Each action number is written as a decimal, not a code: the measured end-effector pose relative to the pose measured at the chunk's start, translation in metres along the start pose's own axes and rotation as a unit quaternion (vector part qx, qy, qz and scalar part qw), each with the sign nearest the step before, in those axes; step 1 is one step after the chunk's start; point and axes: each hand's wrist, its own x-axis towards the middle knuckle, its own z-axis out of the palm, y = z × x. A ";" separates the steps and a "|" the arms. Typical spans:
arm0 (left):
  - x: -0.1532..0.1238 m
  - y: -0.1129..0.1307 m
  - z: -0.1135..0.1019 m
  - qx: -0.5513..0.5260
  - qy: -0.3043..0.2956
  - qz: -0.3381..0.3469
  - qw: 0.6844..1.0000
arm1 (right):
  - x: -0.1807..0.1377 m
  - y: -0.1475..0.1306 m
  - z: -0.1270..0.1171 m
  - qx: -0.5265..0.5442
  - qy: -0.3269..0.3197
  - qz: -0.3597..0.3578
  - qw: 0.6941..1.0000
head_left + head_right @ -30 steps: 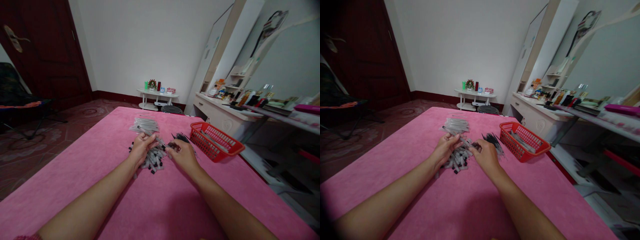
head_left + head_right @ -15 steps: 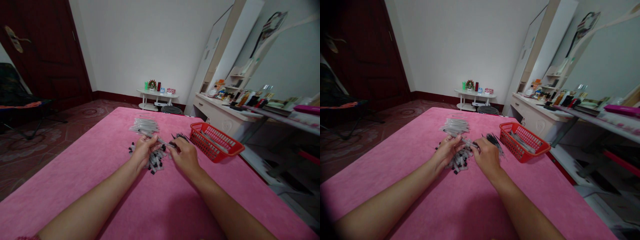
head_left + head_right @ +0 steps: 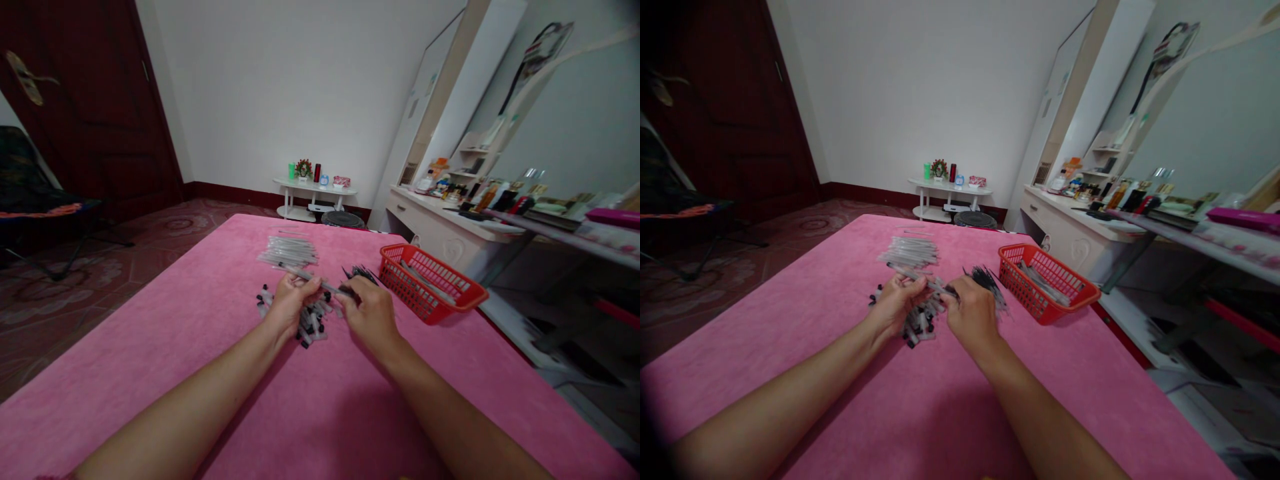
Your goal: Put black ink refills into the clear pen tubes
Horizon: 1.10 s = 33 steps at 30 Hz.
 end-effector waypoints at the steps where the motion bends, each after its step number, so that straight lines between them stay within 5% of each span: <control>1: -0.001 0.000 0.001 0.000 -0.002 0.005 1.000 | 0.000 -0.001 0.000 0.005 0.001 0.009 1.000; 5: -0.004 0.000 0.001 0.009 -0.020 0.027 0.999 | 0.000 0.000 0.004 0.074 -0.018 0.078 0.994; 10: -0.004 -0.001 0.000 0.030 -0.036 0.026 0.999 | 0.006 0.007 0.006 0.192 -0.116 0.141 0.964; 14: -0.007 -0.003 0.006 0.057 -0.082 0.025 0.995 | 0.010 0.003 -0.002 0.154 -0.160 0.101 0.970; 19: -0.002 0.007 0.008 0.143 -0.107 0.089 0.980 | 0.019 0.011 -0.019 0.071 -0.131 0.079 0.986; 22: 0.013 0.019 -0.008 0.200 -0.041 0.150 0.967 | 0.027 0.031 -0.042 0.003 -0.020 0.101 0.995; 25: 0.035 0.028 -0.041 0.290 0.060 0.214 0.931 | 0.033 0.057 -0.073 -0.164 0.101 0.150 0.970; 30: 0.063 0.025 -0.098 0.373 0.127 0.216 0.893 | 0.033 0.095 -0.114 -0.348 0.066 0.252 0.900; 33: 0.068 0.016 -0.108 0.380 0.093 0.186 0.901 | 0.033 0.097 -0.113 -0.335 0.082 0.215 0.914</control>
